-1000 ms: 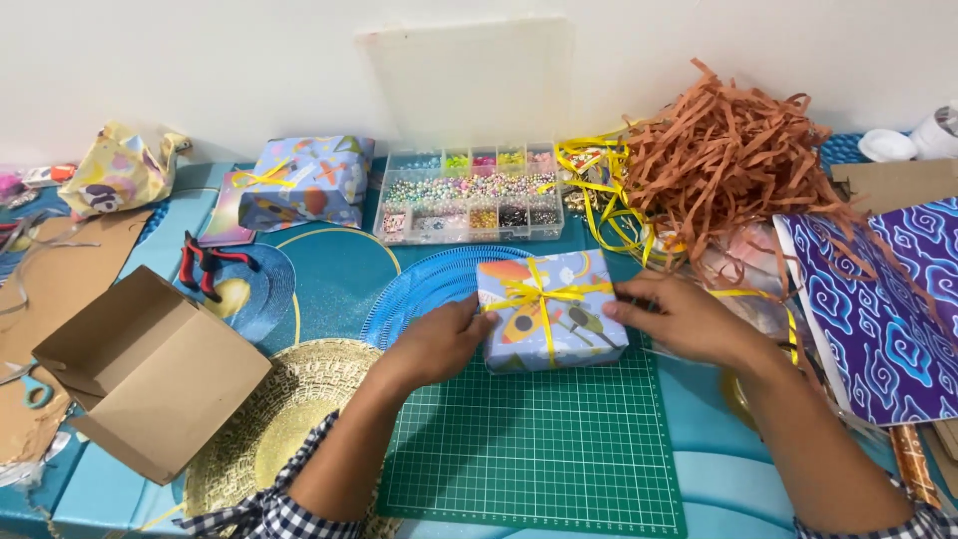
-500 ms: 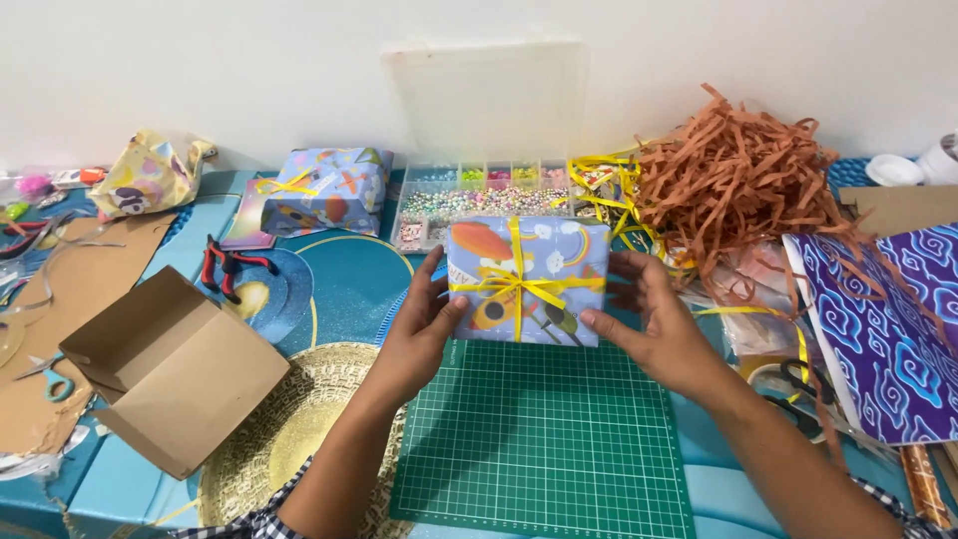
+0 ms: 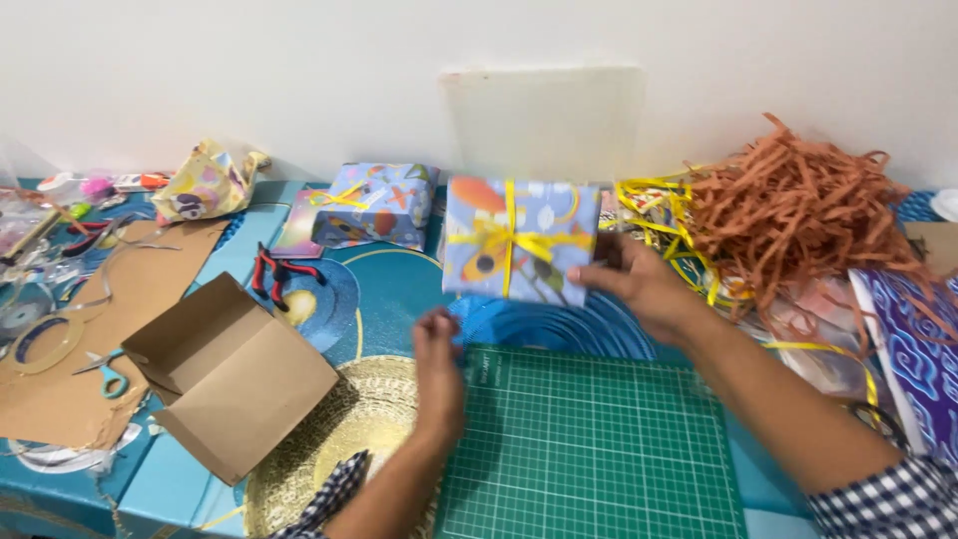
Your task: The person ties a yellow ribbon around a small gift wrapped in blue paper, forming a bow. They then pick up a larger gift wrapped in the same paper and tie a yellow ribbon around it, finishing with a bow. The person places the finished gifts on the table.
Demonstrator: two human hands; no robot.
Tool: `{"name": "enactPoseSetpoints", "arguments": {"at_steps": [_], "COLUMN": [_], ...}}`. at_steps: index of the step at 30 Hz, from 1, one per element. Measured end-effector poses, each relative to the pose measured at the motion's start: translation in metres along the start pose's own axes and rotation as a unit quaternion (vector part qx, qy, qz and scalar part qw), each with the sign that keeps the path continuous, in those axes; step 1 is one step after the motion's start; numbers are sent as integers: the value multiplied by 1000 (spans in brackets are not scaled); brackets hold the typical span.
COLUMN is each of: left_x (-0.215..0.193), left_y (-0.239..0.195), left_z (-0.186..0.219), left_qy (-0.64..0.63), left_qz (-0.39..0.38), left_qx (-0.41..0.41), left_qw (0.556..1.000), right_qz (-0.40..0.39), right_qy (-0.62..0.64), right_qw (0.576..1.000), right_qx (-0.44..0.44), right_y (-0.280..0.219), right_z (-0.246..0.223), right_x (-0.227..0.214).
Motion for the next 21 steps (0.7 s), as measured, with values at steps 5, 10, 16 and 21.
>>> {"name": "enactPoseSetpoints", "arguments": {"at_steps": [5, 10, 16, 21], "left_x": [31, 61, 64, 65], "left_y": [-20, -44, -46, -47], "left_z": [-29, -15, -14, -9], "left_qy": [213, 414, 417, 417], "left_qz": [-129, -268, -305, -319], "left_qx": [94, 239, 211, 195], "left_qw": [964, 837, 830, 828], "right_qz": [-15, -2, 2, 49], "right_qy": [51, 73, 4, 1], "right_qw": [998, 995, 991, 983], "right_qx": [17, 74, 133, 174], "right_y": [64, 151, 216, 238], "right_z": [-46, -41, -46, -39], "right_x": [63, 132, 208, 225]}}
Point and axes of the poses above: each hand's wrist, its own y-axis towards the middle knuckle, its own x-axis out of the palm, z = x × y, the point moved 10 cm from there along y, towards the middle knuckle, and after that the axes turned 11 degrees about x, right-handed, at the moved point
